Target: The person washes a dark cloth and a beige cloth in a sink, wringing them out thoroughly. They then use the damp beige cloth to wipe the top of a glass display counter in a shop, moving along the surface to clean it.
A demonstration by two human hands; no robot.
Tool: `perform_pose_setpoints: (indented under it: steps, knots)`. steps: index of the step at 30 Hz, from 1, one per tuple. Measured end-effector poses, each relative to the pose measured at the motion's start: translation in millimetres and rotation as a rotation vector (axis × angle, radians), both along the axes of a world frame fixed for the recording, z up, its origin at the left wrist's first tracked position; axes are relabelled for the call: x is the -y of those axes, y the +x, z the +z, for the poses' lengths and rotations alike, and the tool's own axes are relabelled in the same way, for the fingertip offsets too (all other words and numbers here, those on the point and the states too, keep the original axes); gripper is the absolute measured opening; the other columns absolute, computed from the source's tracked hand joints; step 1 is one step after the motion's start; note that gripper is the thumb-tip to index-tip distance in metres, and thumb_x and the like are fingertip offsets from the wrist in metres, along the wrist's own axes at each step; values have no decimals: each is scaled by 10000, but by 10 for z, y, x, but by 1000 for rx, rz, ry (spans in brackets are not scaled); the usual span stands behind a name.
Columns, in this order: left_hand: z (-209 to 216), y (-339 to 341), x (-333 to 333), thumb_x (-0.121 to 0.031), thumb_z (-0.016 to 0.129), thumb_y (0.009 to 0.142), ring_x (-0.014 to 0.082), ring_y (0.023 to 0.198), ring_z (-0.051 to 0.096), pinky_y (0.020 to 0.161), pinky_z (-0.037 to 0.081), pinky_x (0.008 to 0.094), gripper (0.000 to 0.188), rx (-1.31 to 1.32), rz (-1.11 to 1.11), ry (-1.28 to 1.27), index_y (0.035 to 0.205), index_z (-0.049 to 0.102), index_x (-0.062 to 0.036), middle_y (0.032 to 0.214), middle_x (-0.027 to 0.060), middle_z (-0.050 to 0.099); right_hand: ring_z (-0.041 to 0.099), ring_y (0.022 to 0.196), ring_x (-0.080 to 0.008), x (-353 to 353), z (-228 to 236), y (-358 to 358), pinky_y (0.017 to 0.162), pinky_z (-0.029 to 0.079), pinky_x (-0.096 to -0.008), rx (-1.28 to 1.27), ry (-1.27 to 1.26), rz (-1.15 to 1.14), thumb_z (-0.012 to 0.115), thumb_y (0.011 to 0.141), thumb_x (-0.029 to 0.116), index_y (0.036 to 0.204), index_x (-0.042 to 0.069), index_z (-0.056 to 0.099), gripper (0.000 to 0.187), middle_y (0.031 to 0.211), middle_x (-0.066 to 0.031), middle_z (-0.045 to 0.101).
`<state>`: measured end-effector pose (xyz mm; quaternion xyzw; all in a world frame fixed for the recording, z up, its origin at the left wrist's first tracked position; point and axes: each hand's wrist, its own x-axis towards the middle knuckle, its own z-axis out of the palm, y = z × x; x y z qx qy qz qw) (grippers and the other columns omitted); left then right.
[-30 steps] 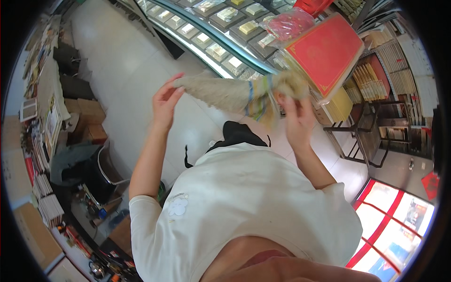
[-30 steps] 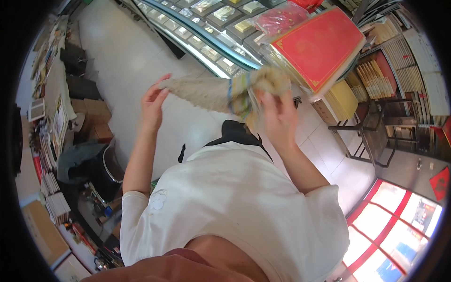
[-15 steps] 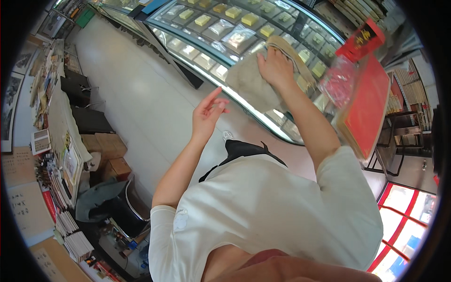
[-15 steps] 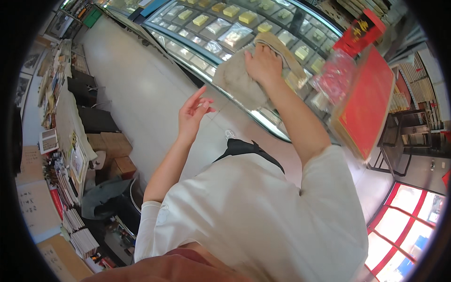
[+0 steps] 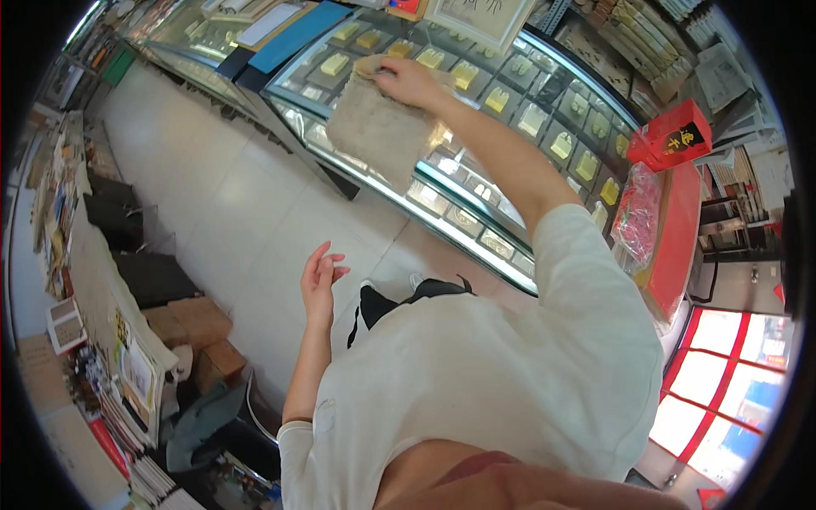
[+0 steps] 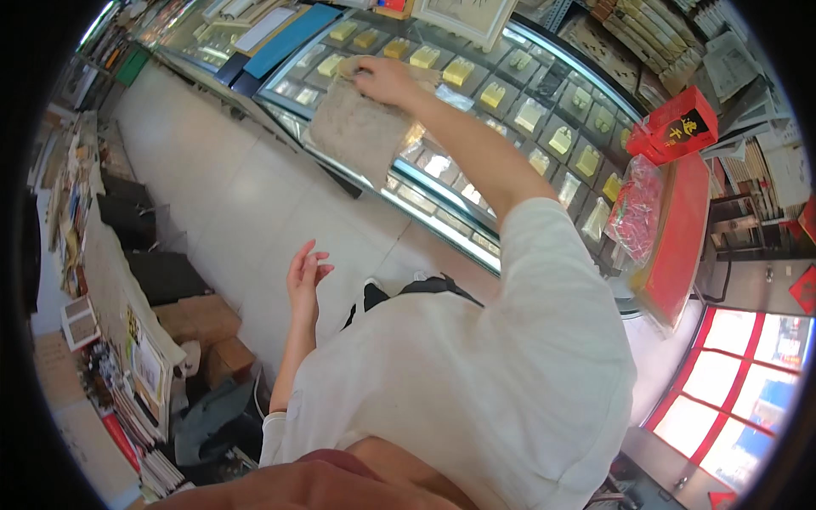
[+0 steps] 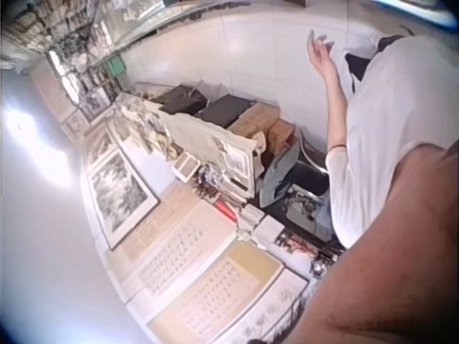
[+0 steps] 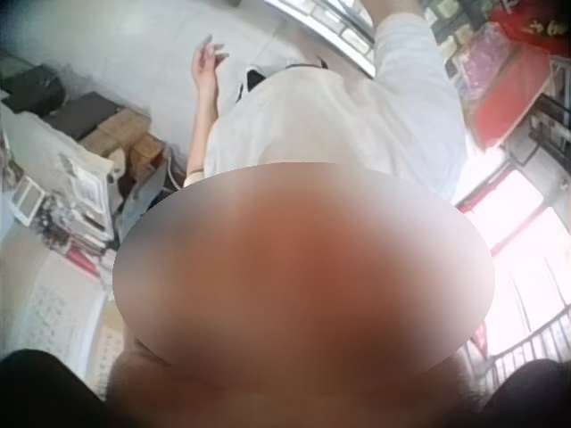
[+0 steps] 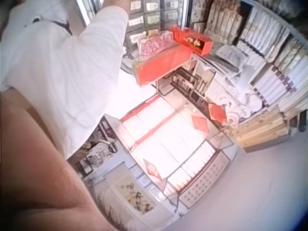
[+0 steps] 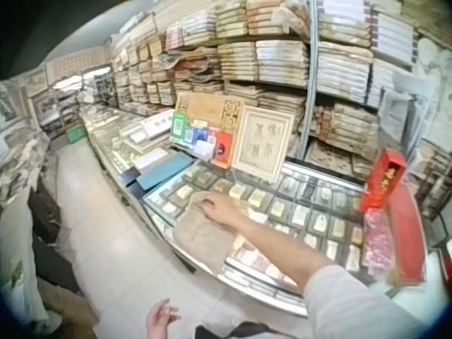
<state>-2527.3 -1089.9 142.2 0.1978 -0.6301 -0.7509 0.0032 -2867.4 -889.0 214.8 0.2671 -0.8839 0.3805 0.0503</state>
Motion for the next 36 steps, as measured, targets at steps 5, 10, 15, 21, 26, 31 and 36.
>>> perform_pose_setpoints:
  steps: [5, 10, 15, 21, 26, 31, 36]
  knots:
    - [-122, -333, 400, -187, 480, 939, 114, 777, 573, 768, 477, 260, 320, 22, -196, 31, 1221, 509, -40, 963, 71, 606, 647, 809, -265, -295, 560, -595, 675, 501, -385, -148, 529, -353, 663, 732, 292, 990, 110, 659, 316, 776, -137, 662]
    - [-127, -503, 797, -169, 466, 943, 117, 775, 570, 753, 475, 255, 297, 53, -274, 25, 1201, 523, -33, 960, 72, 603, 565, 1006, -307, 264, 778, 15, 843, 439, -429, -73, 362, -637, 571, 800, 484, 1172, 64, 524, 563, 1058, -178, 599]
    - [-268, -770, 803, -158, 460, 942, 116, 776, 571, 753, 475, 253, 292, 49, -450, 45, 1199, 525, -37, 970, 74, 600, 161, 1367, -311, 400, -23, 515, 1060, 45, -590, -12, 401, -698, 341, 874, 591, 1370, 224, 372, 618, 1472, -133, 219]
    - [-375, -921, 904, -168, 472, 933, 115, 774, 573, 756, 476, 254, 303, 99, -410, 16, 1207, 521, -49, 973, 65, 597, 156, 1372, -324, -942, -52, 933, 1078, 56, -569, 115, 604, -845, 284, 864, 647, 1397, 328, 298, 622, 1497, -67, 179]
    - [-570, -938, 806, -156, 461, 939, 113, 764, 578, 732, 478, 245, 297, 204, -304, 35, 1205, 524, -42, 966, 65, 600, 94, 1381, -351, -2672, -83, 722, 1068, 67, -574, 268, 570, -1281, 304, 803, 720, 1406, 336, 272, 715, 1501, -130, 128]
    - [-635, -904, 795, -165, 465, 937, 110, 747, 582, 720, 482, 238, 296, 262, -170, 22, 1204, 527, -54, 955, 60, 606, 100, 1379, -356, -3257, 18, -255, 1055, 64, -597, 402, 439, -1433, 310, 782, 737, 1408, 342, 263, 741, 1502, -121, 134]
    - [-653, -961, 587, -167, 463, 940, 111, 756, 584, 728, 485, 236, 286, 324, -75, 17, 1194, 533, -57, 966, 60, 611, 125, 1384, -291, -3084, -146, -1366, 1075, 61, -579, 138, 655, -859, 271, 872, 606, 1410, 297, 278, 620, 1496, -52, 183]
